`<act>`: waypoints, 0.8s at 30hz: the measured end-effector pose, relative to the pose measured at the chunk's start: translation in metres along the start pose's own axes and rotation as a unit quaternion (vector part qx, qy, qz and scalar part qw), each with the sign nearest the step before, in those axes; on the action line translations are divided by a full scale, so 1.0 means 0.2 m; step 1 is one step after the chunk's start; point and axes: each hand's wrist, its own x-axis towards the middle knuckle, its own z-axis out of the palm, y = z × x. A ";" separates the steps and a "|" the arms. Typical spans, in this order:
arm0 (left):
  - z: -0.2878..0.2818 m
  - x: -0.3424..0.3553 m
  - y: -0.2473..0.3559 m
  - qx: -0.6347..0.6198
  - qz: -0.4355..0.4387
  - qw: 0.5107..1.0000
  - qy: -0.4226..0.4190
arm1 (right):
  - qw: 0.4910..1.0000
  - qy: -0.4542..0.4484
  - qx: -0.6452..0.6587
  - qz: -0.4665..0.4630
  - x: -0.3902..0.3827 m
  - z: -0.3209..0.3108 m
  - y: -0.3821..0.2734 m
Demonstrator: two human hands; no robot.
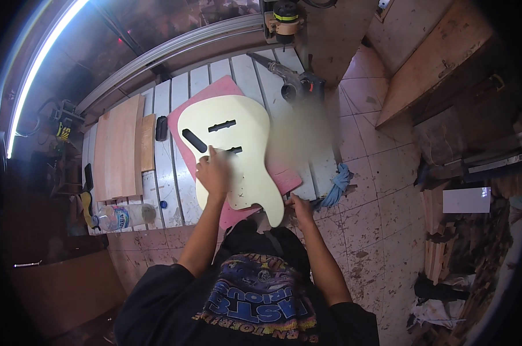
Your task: The person sands the surface and edges of a cream-colored electric bass guitar body using a sanding block, handling the instrument by its neck pocket and various edges.
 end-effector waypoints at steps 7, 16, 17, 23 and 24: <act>-0.06 -0.34 0.44 -0.093 0.154 0.982 -0.056 | 0.993 -0.026 -0.082 -0.081 -0.05 0.05 0.04; -0.29 -0.24 0.11 -0.723 -0.332 0.537 -0.280 | 0.956 -0.247 -0.146 0.054 -0.20 0.08 -0.13; -0.32 -0.26 0.09 -0.747 -0.346 0.487 -0.291 | 0.949 -0.241 -0.198 0.052 -0.23 0.10 -0.16; -0.44 -0.46 0.03 -0.797 -0.361 0.376 -0.306 | 0.966 -0.188 -0.115 -0.139 -0.31 0.37 -0.30; -0.44 -0.49 0.02 -0.798 -0.362 0.367 -0.313 | 0.967 -0.207 -0.061 -0.134 -0.36 0.43 -0.33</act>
